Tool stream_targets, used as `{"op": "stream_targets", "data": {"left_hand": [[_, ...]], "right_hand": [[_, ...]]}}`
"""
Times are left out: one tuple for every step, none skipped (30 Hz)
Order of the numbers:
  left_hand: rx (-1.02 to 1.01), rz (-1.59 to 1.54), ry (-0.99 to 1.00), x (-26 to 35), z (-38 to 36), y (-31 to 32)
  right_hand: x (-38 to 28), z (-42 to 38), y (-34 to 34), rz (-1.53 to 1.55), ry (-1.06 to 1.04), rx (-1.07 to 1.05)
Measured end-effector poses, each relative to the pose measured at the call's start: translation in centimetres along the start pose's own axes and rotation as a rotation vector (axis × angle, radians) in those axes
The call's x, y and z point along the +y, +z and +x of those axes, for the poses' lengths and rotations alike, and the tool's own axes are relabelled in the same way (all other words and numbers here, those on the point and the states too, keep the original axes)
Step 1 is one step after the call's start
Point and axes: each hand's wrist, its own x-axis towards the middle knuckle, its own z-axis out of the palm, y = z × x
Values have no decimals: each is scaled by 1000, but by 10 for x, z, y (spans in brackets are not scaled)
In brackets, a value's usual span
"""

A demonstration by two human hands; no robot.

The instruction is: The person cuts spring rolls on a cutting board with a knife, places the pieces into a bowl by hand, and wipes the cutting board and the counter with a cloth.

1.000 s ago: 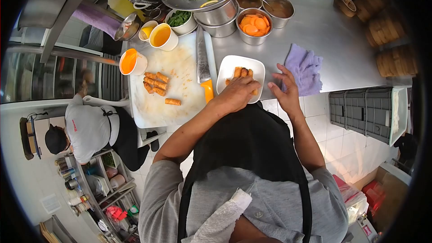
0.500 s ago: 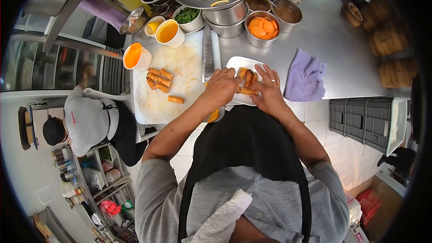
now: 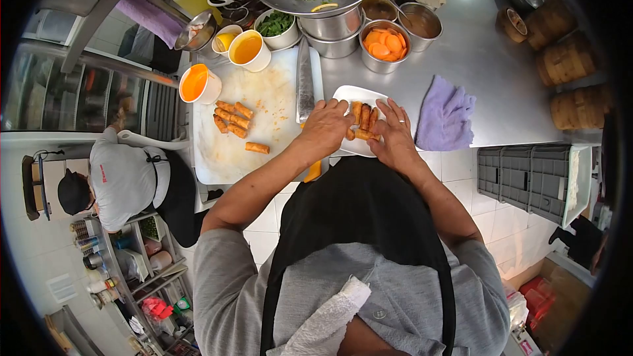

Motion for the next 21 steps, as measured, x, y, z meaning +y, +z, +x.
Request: {"op": "stream_targets", "data": {"left_hand": [[-4, 10, 1, 4, -1, -6], [-8, 19, 2, 6, -2, -8], [3, 13, 0, 6, -2, -8], [14, 7, -1, 6, -2, -6], [25, 0, -1, 6, -1, -5], [24, 2, -18, 6, -1, -6], [21, 4, -36, 6, -1, -8], [19, 7, -55, 4, -1, -9], [1, -3, -41, 2, -1, -9], [-15, -13, -30, -1, 0, -8], [-30, -23, -18, -3, 0, -7], [-28, -38, -22, -5, 0, -5], [-27, -54, -25, -6, 0, -3], [-26, -69, -26, -7, 0, -1], [-27, -87, -37, -6, 0, -3], [-29, -107, -50, -5, -2, -5], [-31, -125, -63, -4, -2, -7], [-24, -133, -70, -4, -2, -11], [-16, -142, -80, -4, 0, -14], [-8, -151, -90, -4, 2, -15], [8, -176, -51, -6, 6, -13]], "right_hand": [[0, 0, 0, 6, -3, 4], [0, 0, -1, 4, -4, 5], [0, 0, 0, 3, -4, 6], [0, 0, 0, 0, -4, 7], [0, 0, -1, -2, 0, 6], [0, 0, -1, -6, 4, 6], [1, 0, -2, -8, 8, 6], [1, -1, -2, -12, 10, 8], [2, -1, -1, -15, 10, 9], [2, 0, 0, -17, 7, 9], [2, 1, 1, -11, 3, 9], [2, 0, 1, -6, 0, 10], [2, 0, 1, -1, 0, 11], [2, 0, 1, -8, -2, 12], [3, -1, 1, -13, -2, 14], [3, -2, 2, -18, -3, 14], [3, -2, 1, -6, 4, 30], [5, -3, 1, 7, 10, 46], [6, -4, 1, 19, 15, 60], [7, -3, 0, 18, 9, 60], [8, -1, -2, 17, 4, 60]]}}
